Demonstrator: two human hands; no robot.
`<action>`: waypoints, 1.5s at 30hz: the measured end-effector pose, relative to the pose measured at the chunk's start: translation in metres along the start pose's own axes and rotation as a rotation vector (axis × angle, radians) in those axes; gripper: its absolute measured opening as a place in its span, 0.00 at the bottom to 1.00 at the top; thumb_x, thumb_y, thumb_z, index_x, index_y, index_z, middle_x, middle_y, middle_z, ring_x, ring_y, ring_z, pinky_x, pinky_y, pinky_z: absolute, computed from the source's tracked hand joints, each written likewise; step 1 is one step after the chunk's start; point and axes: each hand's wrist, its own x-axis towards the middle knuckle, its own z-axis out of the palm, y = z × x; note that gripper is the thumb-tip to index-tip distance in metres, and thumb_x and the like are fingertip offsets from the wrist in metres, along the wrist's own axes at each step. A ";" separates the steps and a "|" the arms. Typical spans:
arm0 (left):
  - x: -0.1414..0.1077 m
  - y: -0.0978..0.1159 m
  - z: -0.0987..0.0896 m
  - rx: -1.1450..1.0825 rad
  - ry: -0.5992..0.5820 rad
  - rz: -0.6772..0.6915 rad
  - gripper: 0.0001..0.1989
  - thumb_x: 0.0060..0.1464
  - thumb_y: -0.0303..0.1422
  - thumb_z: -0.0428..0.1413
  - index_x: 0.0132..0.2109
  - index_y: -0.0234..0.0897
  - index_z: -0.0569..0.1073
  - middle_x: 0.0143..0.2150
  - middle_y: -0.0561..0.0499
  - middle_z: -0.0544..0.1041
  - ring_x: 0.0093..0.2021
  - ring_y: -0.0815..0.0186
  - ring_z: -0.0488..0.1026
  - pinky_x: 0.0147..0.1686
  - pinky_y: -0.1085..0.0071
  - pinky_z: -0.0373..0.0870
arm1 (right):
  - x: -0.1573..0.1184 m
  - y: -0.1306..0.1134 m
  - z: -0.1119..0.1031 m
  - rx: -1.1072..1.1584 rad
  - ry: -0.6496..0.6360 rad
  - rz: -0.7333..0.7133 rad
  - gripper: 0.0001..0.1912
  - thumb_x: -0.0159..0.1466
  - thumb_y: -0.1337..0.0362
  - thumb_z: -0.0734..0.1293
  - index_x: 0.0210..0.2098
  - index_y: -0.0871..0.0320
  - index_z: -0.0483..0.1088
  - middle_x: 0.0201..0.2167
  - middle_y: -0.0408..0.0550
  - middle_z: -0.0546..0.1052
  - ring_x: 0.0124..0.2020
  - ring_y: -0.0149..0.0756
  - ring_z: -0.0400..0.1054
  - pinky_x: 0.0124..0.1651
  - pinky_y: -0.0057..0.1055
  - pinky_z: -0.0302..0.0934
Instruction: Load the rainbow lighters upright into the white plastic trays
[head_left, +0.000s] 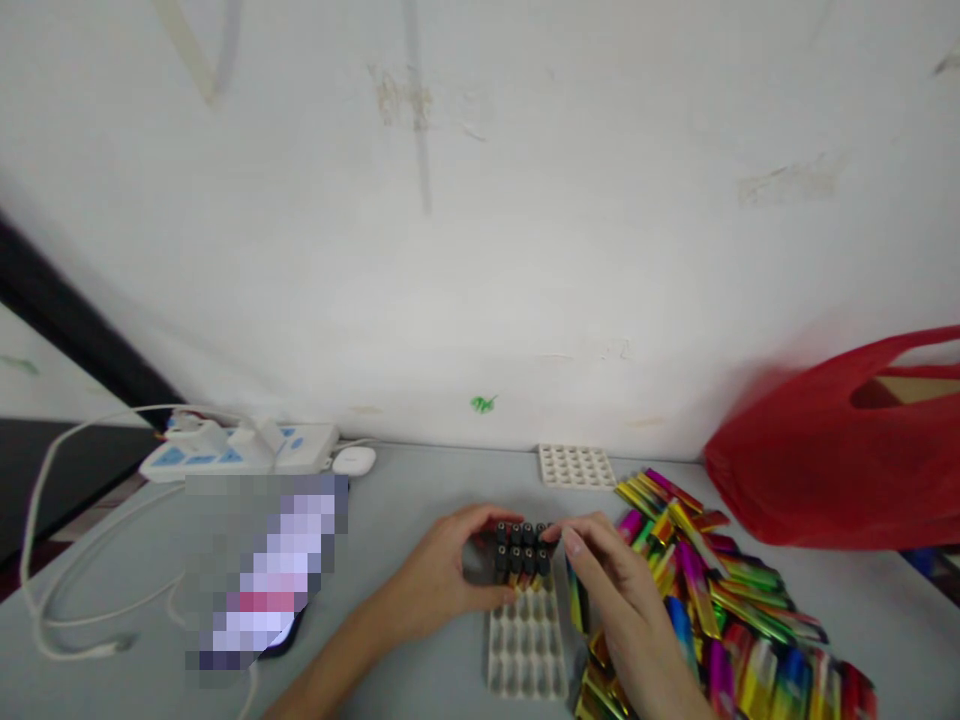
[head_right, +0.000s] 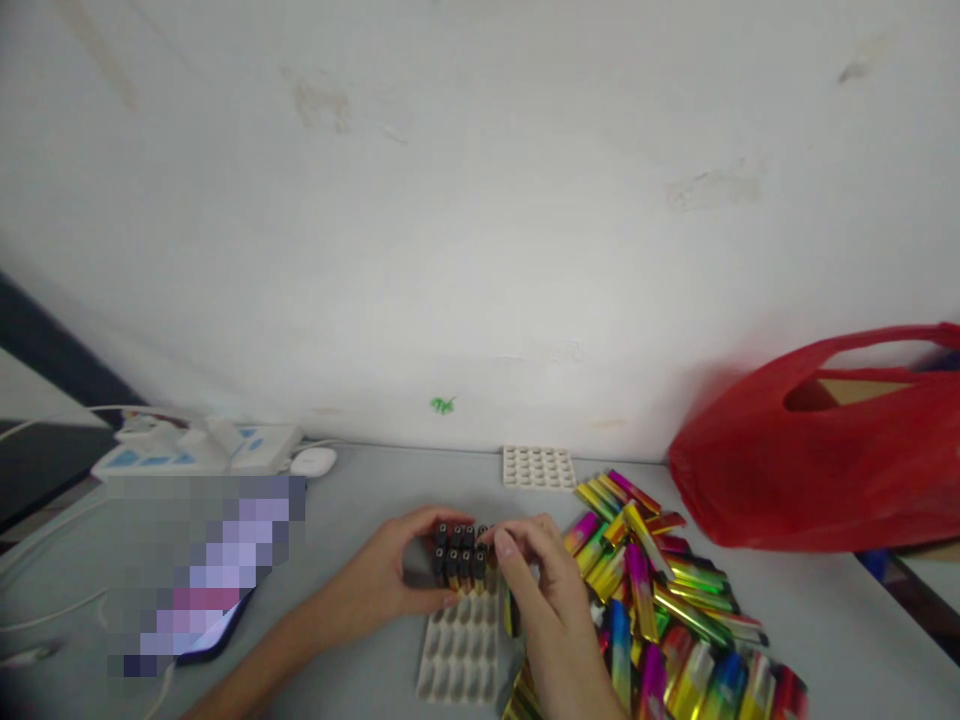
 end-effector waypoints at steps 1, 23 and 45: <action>0.000 -0.001 0.000 0.003 0.000 0.004 0.33 0.49 0.31 0.78 0.62 0.43 0.83 0.57 0.48 0.87 0.56 0.50 0.81 0.59 0.60 0.74 | 0.000 -0.001 0.001 -0.016 0.011 -0.024 0.21 0.77 0.43 0.69 0.46 0.52 0.84 0.40 0.47 0.79 0.46 0.45 0.73 0.50 0.34 0.65; -0.001 -0.003 0.002 0.057 0.029 -0.020 0.27 0.48 0.37 0.78 0.55 0.39 0.85 0.50 0.47 0.86 0.51 0.51 0.79 0.55 0.62 0.73 | 0.000 -0.012 -0.003 -0.302 -0.025 -0.286 0.07 0.78 0.60 0.67 0.47 0.52 0.79 0.35 0.43 0.77 0.38 0.41 0.74 0.45 0.34 0.65; 0.001 -0.004 0.002 0.075 0.029 0.007 0.23 0.46 0.35 0.79 0.49 0.38 0.86 0.45 0.51 0.83 0.46 0.55 0.78 0.48 0.66 0.70 | 0.005 -0.004 -0.020 -0.630 -0.083 -0.688 0.10 0.77 0.73 0.67 0.53 0.52 0.72 0.39 0.46 0.76 0.41 0.44 0.70 0.50 0.43 0.64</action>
